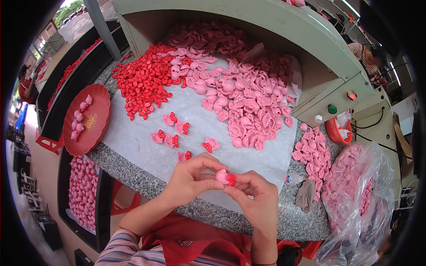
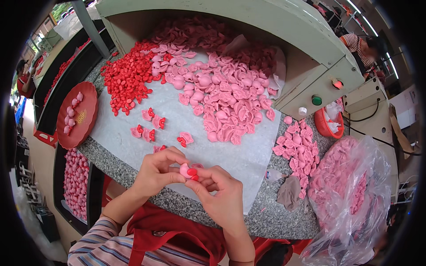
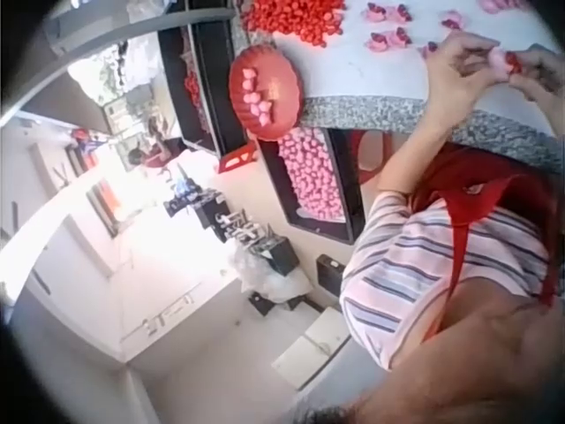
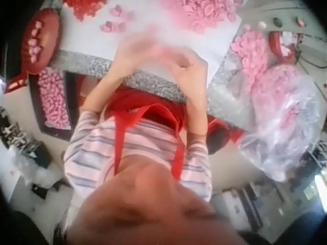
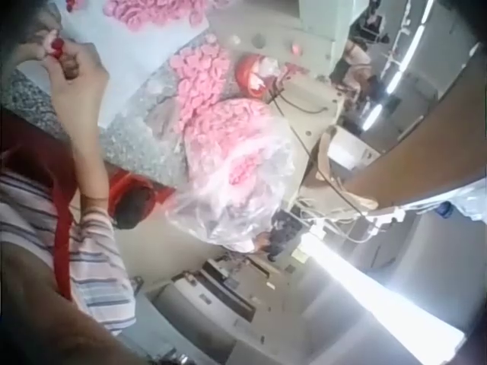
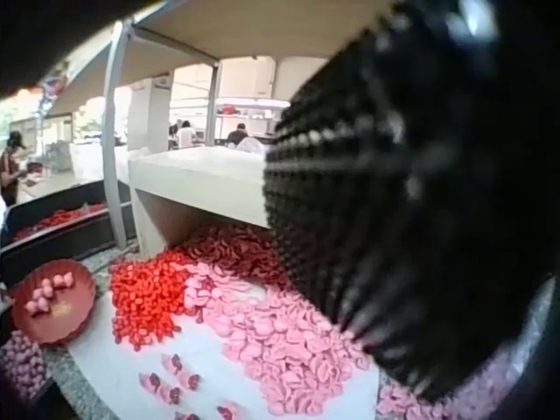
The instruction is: Assembling small decorative toy components by attaching red parts to pink parts at a factory workbench.
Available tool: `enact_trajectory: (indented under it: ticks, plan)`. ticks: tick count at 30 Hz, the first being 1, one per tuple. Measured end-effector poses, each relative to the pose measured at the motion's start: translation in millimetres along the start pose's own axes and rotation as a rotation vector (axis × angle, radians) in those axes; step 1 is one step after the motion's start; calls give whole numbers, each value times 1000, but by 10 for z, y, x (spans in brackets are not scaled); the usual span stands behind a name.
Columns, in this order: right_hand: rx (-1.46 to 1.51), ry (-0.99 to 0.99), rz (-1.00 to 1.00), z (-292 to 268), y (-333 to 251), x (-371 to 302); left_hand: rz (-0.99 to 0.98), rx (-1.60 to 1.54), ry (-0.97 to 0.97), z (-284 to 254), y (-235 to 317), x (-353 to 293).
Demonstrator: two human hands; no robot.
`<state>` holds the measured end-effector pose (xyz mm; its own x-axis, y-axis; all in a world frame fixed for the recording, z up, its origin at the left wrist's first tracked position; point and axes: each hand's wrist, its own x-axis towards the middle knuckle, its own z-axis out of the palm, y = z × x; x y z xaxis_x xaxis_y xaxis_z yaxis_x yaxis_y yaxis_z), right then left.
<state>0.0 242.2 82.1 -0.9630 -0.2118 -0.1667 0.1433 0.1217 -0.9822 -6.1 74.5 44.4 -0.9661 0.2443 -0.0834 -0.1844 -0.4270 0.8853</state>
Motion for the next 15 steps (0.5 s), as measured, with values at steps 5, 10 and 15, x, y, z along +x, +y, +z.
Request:
enact_trajectory:
  ticks: [5,10,15]
  plan:
    - [222,-118,40,-84,25,-25,78,126,-155,-33,121,24]
    - [22,-12,-92,40,65,-17,-221,-248,-96,-59,41,35]
    - [-319,115,-258,102,84,17,-220,-187,-153,-95,9,43]
